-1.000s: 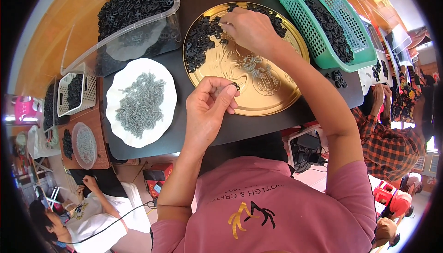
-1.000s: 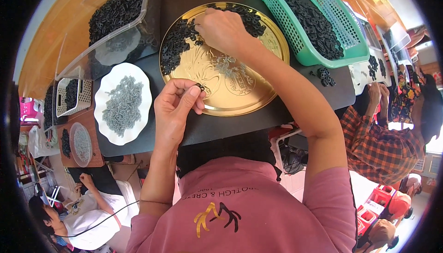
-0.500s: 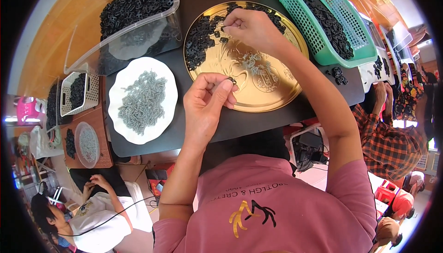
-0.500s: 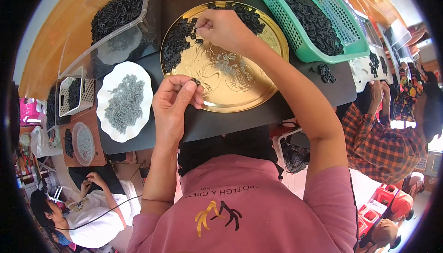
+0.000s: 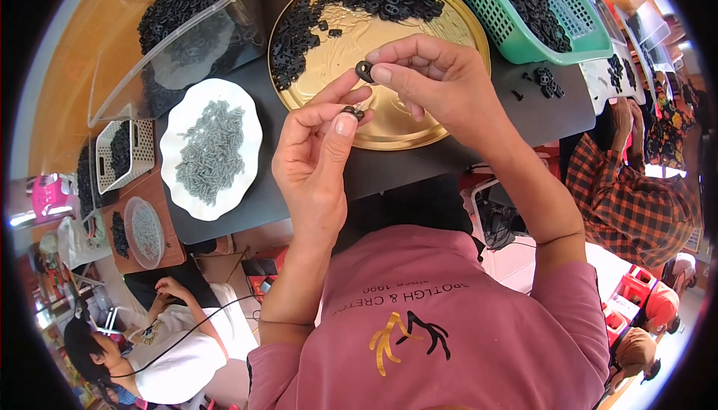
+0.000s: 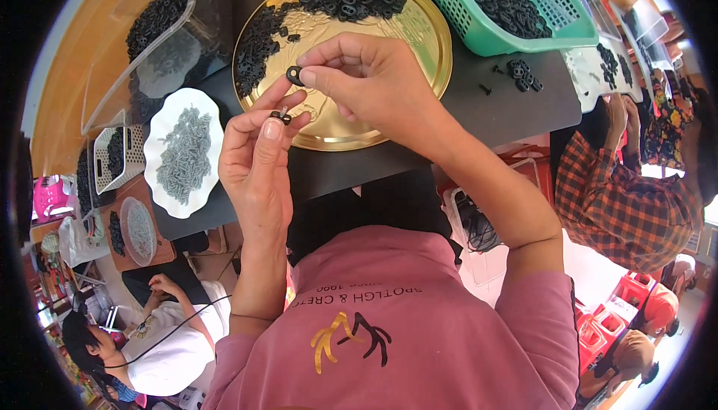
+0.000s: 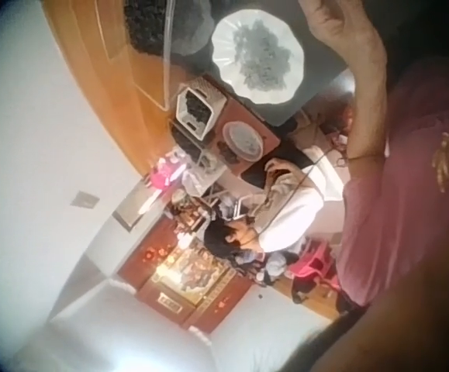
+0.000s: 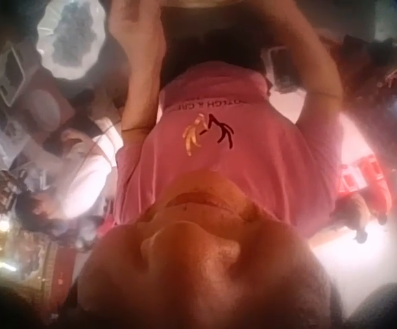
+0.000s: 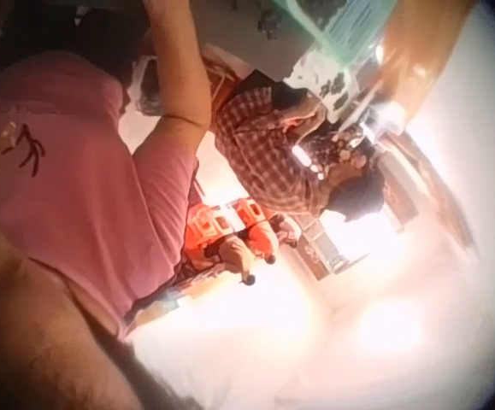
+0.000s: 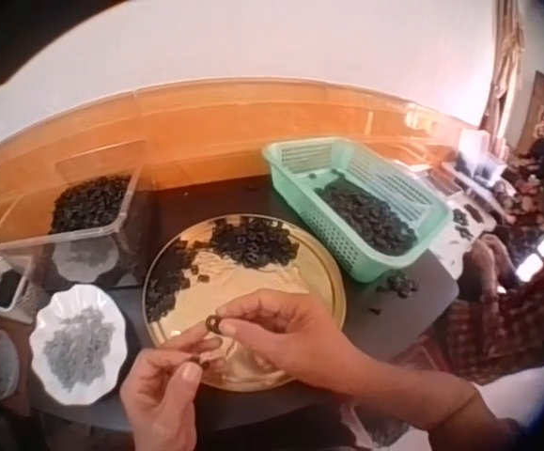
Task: The person assembles fasteners by picking up plastic components and screws from a tray and inserting the screws into the plastic pieces by hand.
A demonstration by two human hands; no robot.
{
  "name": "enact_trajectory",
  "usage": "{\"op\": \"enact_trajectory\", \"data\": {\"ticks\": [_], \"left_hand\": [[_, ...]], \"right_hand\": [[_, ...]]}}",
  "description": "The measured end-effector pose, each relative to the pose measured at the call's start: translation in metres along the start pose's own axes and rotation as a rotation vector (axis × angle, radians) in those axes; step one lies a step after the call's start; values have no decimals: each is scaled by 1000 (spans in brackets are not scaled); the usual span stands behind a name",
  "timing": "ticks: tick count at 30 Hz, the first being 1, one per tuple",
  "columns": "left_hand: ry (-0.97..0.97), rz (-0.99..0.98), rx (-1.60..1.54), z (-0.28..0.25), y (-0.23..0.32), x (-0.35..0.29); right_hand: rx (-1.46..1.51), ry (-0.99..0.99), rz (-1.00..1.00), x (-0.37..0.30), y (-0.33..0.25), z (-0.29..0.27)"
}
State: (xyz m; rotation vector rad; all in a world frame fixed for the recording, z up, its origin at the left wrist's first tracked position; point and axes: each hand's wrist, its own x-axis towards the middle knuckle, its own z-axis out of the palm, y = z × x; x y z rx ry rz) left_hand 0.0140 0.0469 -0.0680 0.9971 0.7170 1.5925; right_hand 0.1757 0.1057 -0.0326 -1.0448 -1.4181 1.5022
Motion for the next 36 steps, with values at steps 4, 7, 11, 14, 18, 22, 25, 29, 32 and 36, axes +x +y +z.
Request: {"op": "enact_trajectory", "data": {"ticks": [4, 7, 11, 14, 18, 22, 25, 29, 32, 36], "left_hand": [[17, -34, -1, 7, -2, -6], [25, -54, -28, 11, -4, -8], [22, -84, -11, 14, -4, -10], [12, -95, -7, 16, -5, -10], [10, -80, -52, 17, -7, -8], [36, -104, -89, 19, -5, -8], [59, -125, -161, 15, -6, -5], [34, -156, -196, 15, -2, -7], [36, -157, -185, 15, -3, -8], [27, -153, -201, 14, -4, -7]], "right_hand": [[-25, 148, -112, -11, 7, 7], [-110, 203, -200, -15, 14, 4], [-447, 234, -448, -18, 16, -1], [-521, 253, -605, -17, 22, -2], [-582, 259, -672, -15, 24, -4], [-759, 270, -861, -15, 28, -7], [-734, 258, -882, -15, 30, -5], [-470, 168, -594, -24, 18, -6], [-435, 115, -456, -28, 8, -8], [-482, 117, -559, -28, 6, -9]]}}
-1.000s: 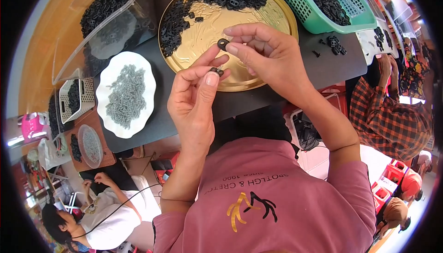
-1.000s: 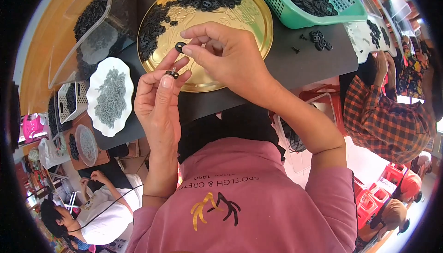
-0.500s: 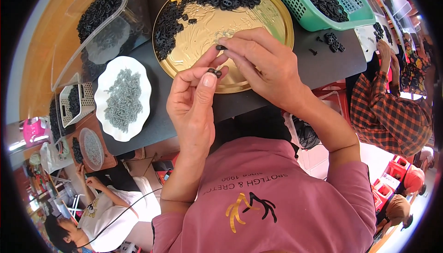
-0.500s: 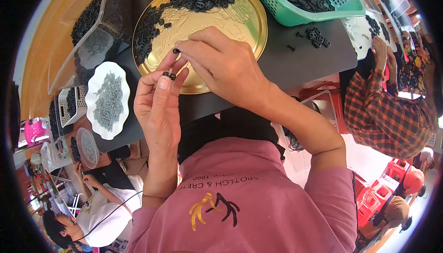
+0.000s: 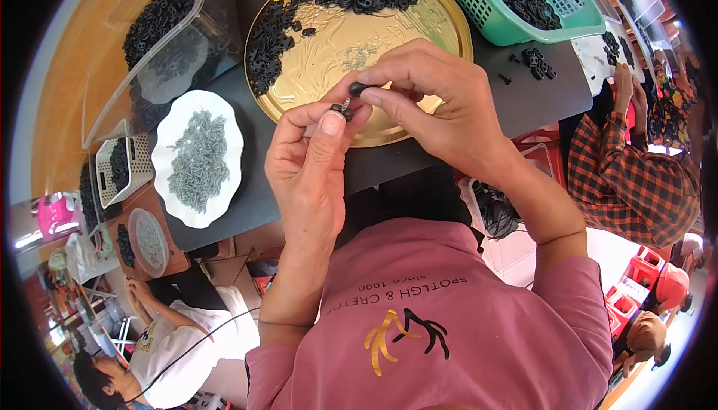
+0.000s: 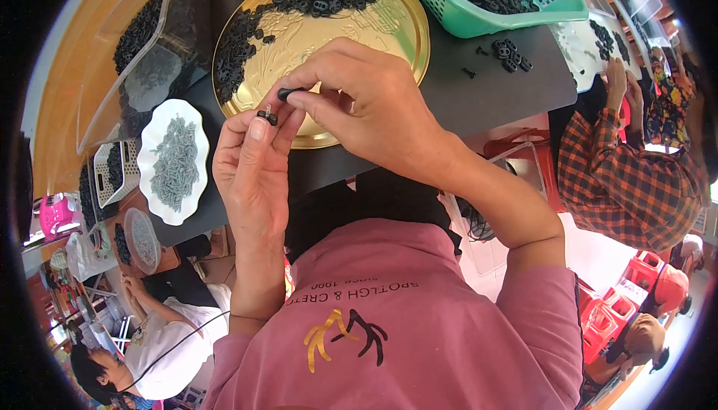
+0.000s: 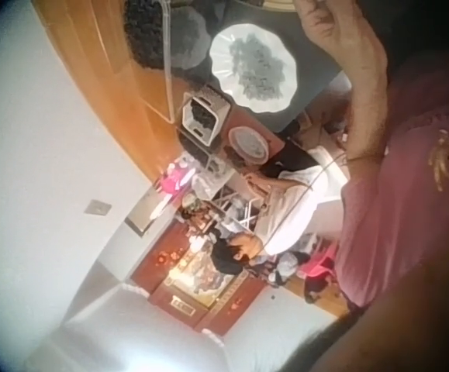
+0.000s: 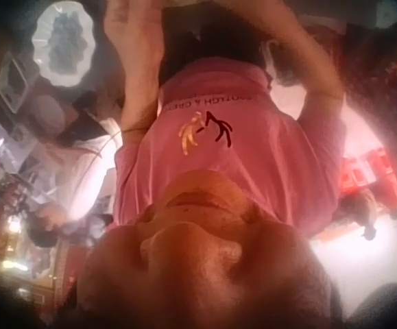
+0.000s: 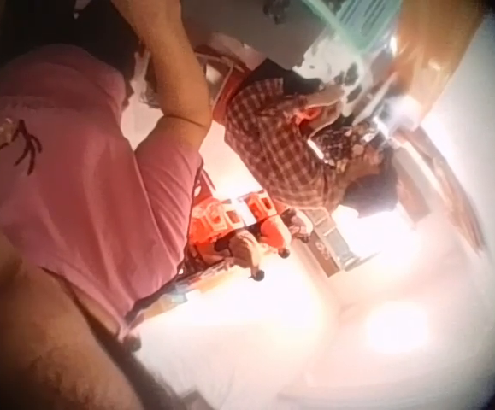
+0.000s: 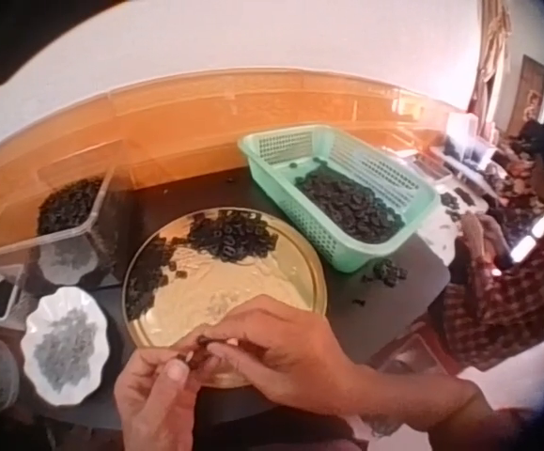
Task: The person assembles fasteners by picking up plastic components and screws from a tray and inserting the screws into the plastic pieces by hand.
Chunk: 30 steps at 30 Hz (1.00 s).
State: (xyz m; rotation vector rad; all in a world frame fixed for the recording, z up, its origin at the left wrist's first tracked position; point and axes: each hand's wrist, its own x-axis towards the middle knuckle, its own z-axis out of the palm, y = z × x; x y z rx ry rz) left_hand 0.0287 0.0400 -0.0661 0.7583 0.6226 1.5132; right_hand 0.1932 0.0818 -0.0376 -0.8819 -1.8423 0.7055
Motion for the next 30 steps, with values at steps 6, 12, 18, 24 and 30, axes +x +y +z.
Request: {"op": "enact_trajectory", "data": {"ticks": [6, 12, 18, 24, 30], "left_hand": [[36, -62, 27, 3, 0, 3], [18, -69, 40, 2, -4, 1], [12, -27, 50, 0, -7, 3], [22, 44, 82, 0, -8, 5], [20, 99, 183, -4, -14, 4]], "right_hand": [[399, 85, 440, -5, -1, 3], [573, 121, 542, -7, 6, 5], [544, 79, 551, -10, 9, 9], [368, 19, 437, -9, 15, 8], [366, 15, 403, -12, 13, 13]]}}
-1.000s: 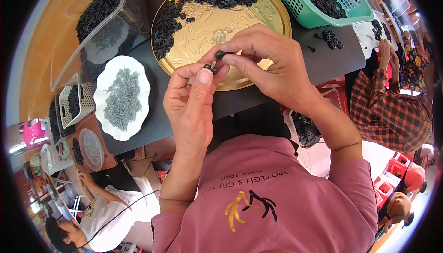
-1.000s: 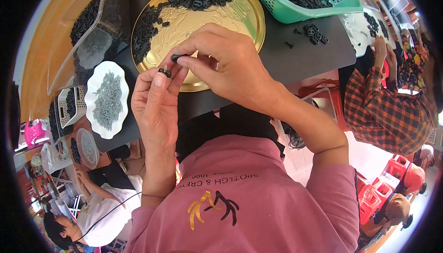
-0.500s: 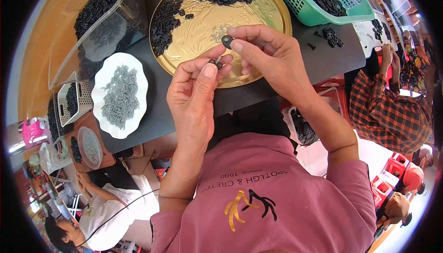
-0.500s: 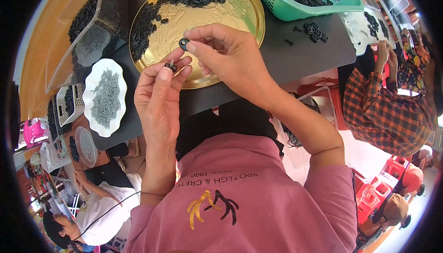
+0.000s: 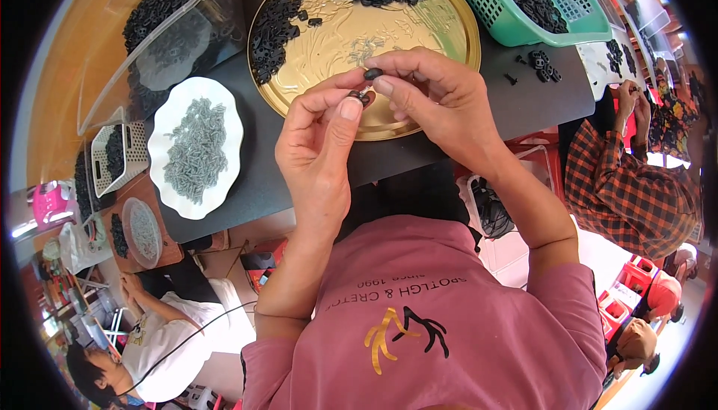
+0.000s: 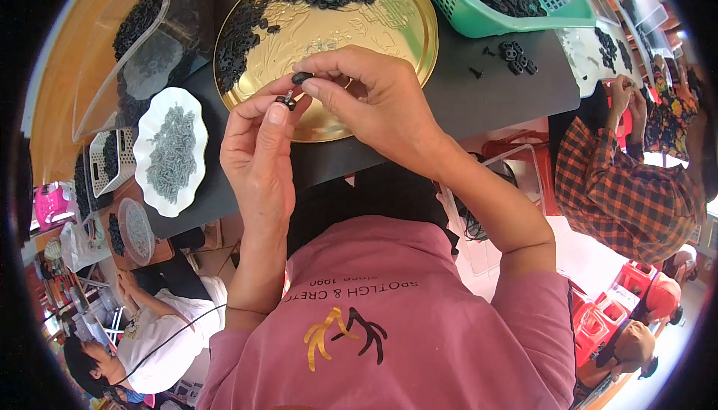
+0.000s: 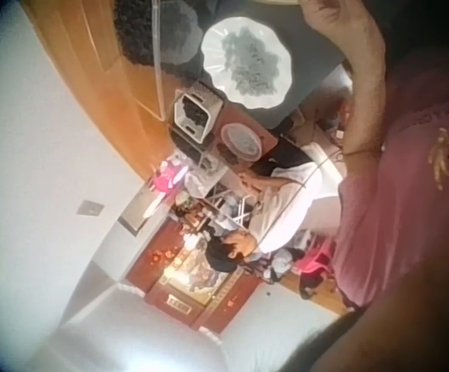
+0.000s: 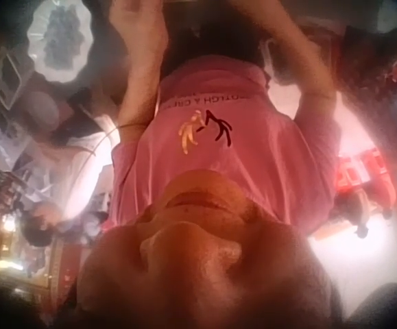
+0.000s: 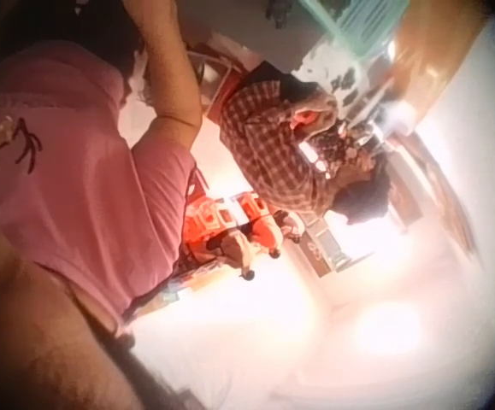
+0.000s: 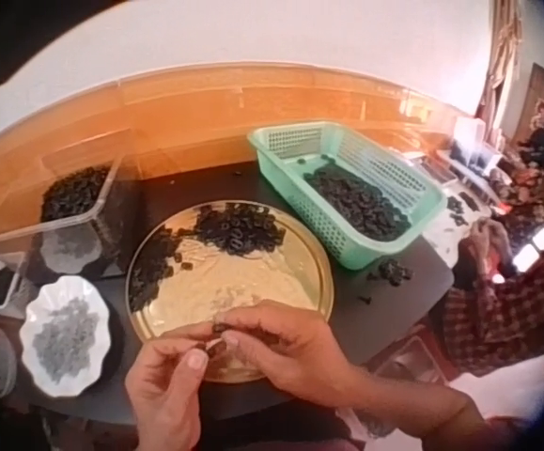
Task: The person assembles fasteners by picking up plastic components and screws from a tray and inserting the screws into the plastic pieces by hand.
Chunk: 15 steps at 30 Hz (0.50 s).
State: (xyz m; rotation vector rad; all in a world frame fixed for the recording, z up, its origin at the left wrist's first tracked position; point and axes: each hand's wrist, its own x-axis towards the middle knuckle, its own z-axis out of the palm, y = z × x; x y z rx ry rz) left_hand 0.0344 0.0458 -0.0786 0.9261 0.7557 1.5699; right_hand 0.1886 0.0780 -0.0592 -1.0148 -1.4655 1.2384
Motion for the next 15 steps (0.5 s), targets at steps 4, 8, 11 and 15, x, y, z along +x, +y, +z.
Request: {"op": "enact_trajectory", "data": {"ticks": [4, 8, 11, 15], "left_hand": [[-20, 88, 134, -2, -2, -3], [-16, 106, 167, 1, 1, -6], [65, 3, -19, 9, -1, -7], [180, -66, -320, 4, 0, 12]], "right_hand": [[-9, 3, -54, -4, -10, 5], [171, -36, 122, -2, -15, 5], [246, 22, 81, 0, -8, 15], [244, 75, -23, 11, 8, 22]]}}
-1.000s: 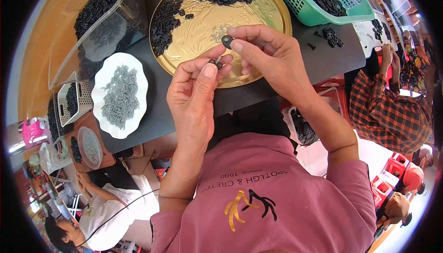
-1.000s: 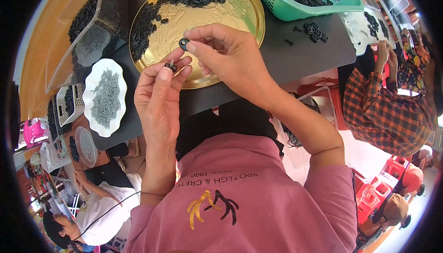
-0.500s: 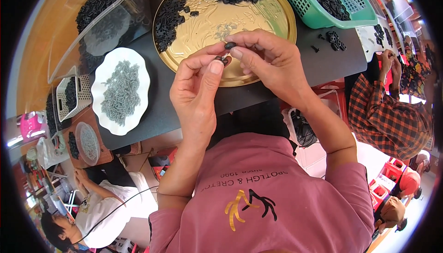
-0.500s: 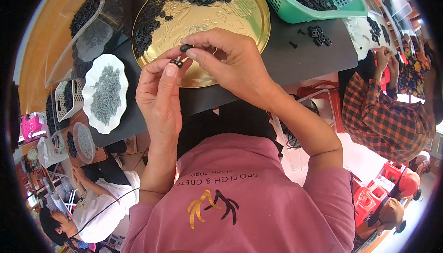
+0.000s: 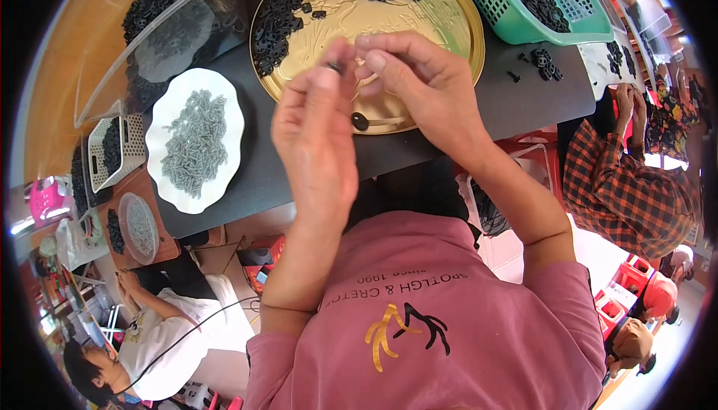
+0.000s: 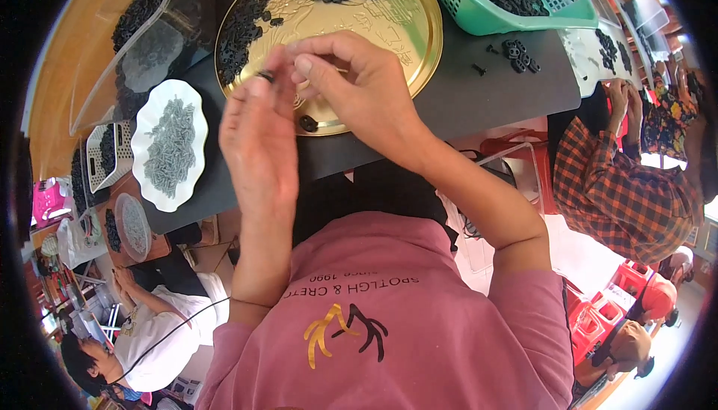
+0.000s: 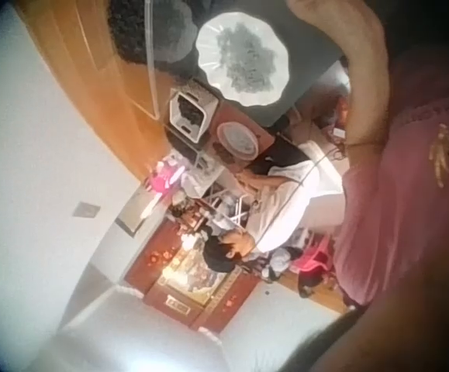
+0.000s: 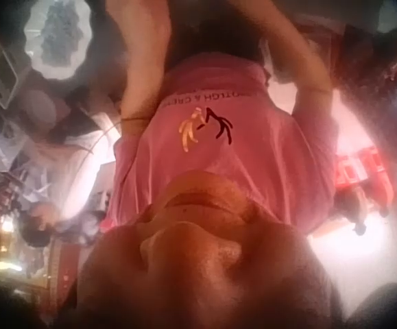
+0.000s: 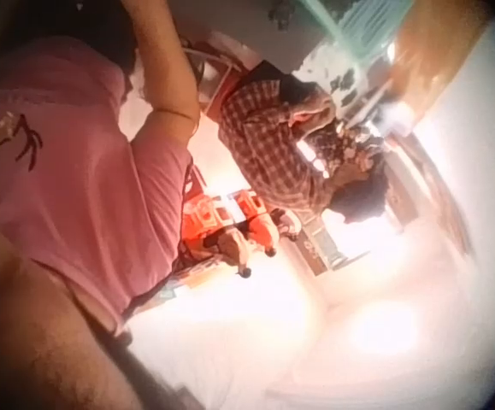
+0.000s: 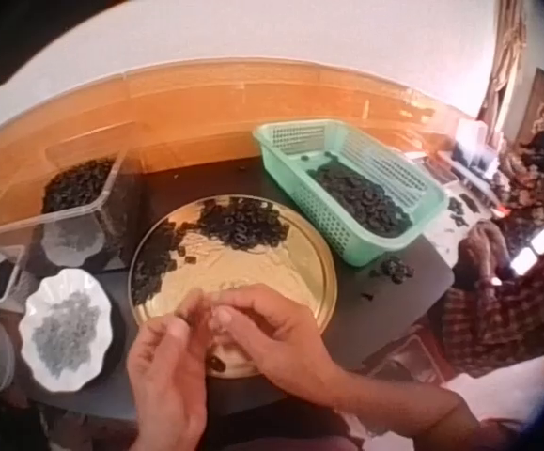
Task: The person assembles fasteners by picking up plastic components and screws from a tray and inserting the screws into the plastic pieces by hand.
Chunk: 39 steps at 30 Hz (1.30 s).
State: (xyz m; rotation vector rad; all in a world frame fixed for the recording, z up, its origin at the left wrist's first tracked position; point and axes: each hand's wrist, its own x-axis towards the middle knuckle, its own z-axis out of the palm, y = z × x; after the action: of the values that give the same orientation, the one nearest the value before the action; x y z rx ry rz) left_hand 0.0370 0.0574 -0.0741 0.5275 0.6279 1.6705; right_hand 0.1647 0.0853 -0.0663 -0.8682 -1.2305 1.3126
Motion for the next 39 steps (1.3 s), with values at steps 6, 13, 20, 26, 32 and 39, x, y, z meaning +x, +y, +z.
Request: {"op": "enact_trajectory", "data": {"ticks": [6, 13, 20, 26, 32, 39], "left_hand": [[-85, 92, 123, -14, 24, 9], [-66, 10, 206, -31, 24, -4], [-40, 10, 239, -34, 28, -4], [-114, 57, 334, -25, 20, -7], [-167, 84, 353, -18, 14, -10], [-172, 72, 346, -17, 10, -12]], "right_hand": [[-666, -376, -180, 16, -22, -29], [-1095, -858, -317, 25, -24, -16], [-1003, -842, -376, 33, -8, -22], [-278, -350, 345, 17, -23, -26], [-46, -178, 403, 5, -23, -19], [84, -104, 392, -2, -21, -18]]}}
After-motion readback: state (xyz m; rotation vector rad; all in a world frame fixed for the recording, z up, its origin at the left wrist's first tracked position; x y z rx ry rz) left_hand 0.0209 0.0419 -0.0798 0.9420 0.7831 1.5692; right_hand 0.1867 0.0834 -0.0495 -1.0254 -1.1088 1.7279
